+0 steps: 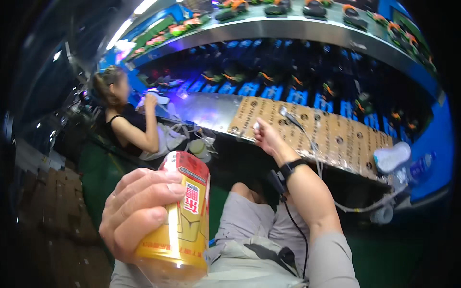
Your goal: Apply adhesive to shoe soles and place them on a conveyor belt in a factory setting.
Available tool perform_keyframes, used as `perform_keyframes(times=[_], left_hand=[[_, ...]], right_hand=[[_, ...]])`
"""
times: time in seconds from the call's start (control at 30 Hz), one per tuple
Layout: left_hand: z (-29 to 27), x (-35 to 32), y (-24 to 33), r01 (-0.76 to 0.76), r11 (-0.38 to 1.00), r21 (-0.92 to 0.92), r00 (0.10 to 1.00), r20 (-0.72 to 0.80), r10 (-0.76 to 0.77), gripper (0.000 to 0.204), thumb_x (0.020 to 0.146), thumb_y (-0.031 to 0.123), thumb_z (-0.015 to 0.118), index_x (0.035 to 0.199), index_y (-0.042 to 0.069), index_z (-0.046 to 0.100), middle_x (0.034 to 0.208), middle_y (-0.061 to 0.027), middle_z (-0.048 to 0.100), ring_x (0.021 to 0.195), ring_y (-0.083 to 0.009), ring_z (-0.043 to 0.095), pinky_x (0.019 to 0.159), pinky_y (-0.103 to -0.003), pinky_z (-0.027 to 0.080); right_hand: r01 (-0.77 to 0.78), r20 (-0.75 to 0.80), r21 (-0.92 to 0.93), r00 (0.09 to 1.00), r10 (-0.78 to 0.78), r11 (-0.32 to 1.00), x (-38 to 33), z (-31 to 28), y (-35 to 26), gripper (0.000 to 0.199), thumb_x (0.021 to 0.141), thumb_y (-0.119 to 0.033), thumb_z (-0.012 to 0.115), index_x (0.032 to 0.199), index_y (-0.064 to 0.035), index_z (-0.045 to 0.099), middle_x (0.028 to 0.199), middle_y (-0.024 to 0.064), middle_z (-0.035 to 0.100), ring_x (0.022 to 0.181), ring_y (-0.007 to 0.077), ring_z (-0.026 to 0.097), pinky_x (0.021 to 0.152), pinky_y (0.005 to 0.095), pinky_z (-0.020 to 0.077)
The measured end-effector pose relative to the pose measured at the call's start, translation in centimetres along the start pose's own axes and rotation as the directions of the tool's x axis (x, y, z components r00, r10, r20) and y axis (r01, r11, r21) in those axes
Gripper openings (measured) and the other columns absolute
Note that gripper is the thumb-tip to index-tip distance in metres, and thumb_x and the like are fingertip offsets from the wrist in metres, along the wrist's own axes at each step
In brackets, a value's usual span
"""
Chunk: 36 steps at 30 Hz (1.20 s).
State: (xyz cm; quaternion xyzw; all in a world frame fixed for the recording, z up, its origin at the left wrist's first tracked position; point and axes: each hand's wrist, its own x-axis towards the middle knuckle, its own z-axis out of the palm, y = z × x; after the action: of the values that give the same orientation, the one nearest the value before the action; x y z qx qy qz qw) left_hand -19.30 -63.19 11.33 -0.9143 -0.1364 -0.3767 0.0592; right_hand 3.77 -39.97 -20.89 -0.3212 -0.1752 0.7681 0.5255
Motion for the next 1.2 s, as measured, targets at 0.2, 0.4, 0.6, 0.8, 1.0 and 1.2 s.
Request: perform_keyframes(times=[0.2, 0.4, 0.6, 0.8, 1.0, 1.2], left_hand=[[-3.9, 0.1, 1.1, 0.031, 0.959, 0.282, 0.996, -0.089, -0.006, 0.041, 0.085, 0.011, 0.080, 0.115, 0.005, 0.052, 0.109, -0.0194, 0.074, 0.097, -0.0354, 0.076, 0.086, -0.045, 0.059], [-7.0, 0.2, 1.4, 0.041, 0.884, 0.466, 0.991, -0.133, 0.024, 0.050, 0.088, 0.017, 0.079, 0.125, 0.012, 0.045, 0.112, -0.0185, 0.072, 0.098, -0.0364, 0.075, 0.090, -0.048, 0.055], [-9.0, 0.2, 1.3, -0.013, 0.858, 0.514, 0.968, -0.208, 0.140, 0.057, 0.086, 0.018, 0.080, 0.130, 0.011, 0.045, 0.115, -0.0198, 0.071, 0.098, -0.0379, 0.074, 0.089, -0.050, 0.053], [-10.0, -0.2, 1.2, -0.002, 0.847, 0.532, 0.948, -0.269, 0.172, 0.051, 0.090, 0.019, 0.075, 0.131, 0.012, 0.046, 0.112, -0.0207, 0.072, 0.097, -0.0389, 0.073, 0.086, -0.051, 0.053], [-10.7, -0.4, 1.6, 0.001, 0.821, 0.571, 0.949, -0.260, 0.180, 0.047, 0.093, 0.020, 0.072, 0.131, 0.011, 0.046, 0.111, -0.0211, 0.072, 0.097, -0.0393, 0.073, 0.084, -0.050, 0.053], [-10.7, -0.3, 1.7, 0.015, 0.812, 0.583, 0.925, -0.316, 0.210, 0.045, 0.094, 0.020, 0.070, 0.131, 0.011, 0.046, 0.110, -0.0207, 0.072, 0.096, -0.0392, 0.073, 0.083, -0.052, 0.053]], right_hand=[[-0.005, -0.030, -0.177, 1.000, -0.001, 0.984, -0.5, 0.3, 1.3, 0.040, 0.103, -0.050, 0.059, 0.103, -0.0111, 0.067, 0.068, -0.0072, 0.055, 0.058, 0.0074, 0.048, 0.058, 0.0274, 0.0414], [-0.036, -0.032, -0.252, 0.999, 0.029, 0.967, -0.6, 1.4, 2.4, 0.042, 0.104, -0.047, 0.058, 0.107, -0.0062, 0.067, 0.066, -0.0056, 0.054, 0.056, 0.0083, 0.048, 0.059, 0.0283, 0.0444], [-0.059, -0.038, -0.284, 0.998, 0.051, 0.957, -0.1, 1.4, 2.6, 0.038, 0.105, -0.045, 0.056, 0.102, -0.0098, 0.070, 0.065, -0.0064, 0.056, 0.056, 0.0070, 0.049, 0.060, 0.0279, 0.0455], [-0.060, -0.057, -0.283, 0.997, 0.046, 0.957, 0.2, 1.3, 2.5, 0.041, 0.105, -0.045, 0.056, 0.102, -0.0070, 0.070, 0.066, -0.0043, 0.056, 0.058, 0.0090, 0.047, 0.061, 0.0282, 0.0428], [-0.066, -0.055, -0.263, 0.997, 0.053, 0.963, 0.5, 0.9, 2.5, 0.043, 0.105, -0.046, 0.056, 0.103, -0.0050, 0.069, 0.067, -0.0027, 0.057, 0.059, 0.0106, 0.047, 0.060, 0.0283, 0.0414], [-0.045, -0.046, -0.275, 0.998, 0.033, 0.960, 0.3, 1.5, 2.6, 0.042, 0.104, -0.046, 0.057, 0.104, -0.0048, 0.069, 0.068, -0.0017, 0.058, 0.058, 0.0109, 0.047, 0.061, 0.0286, 0.0420]])
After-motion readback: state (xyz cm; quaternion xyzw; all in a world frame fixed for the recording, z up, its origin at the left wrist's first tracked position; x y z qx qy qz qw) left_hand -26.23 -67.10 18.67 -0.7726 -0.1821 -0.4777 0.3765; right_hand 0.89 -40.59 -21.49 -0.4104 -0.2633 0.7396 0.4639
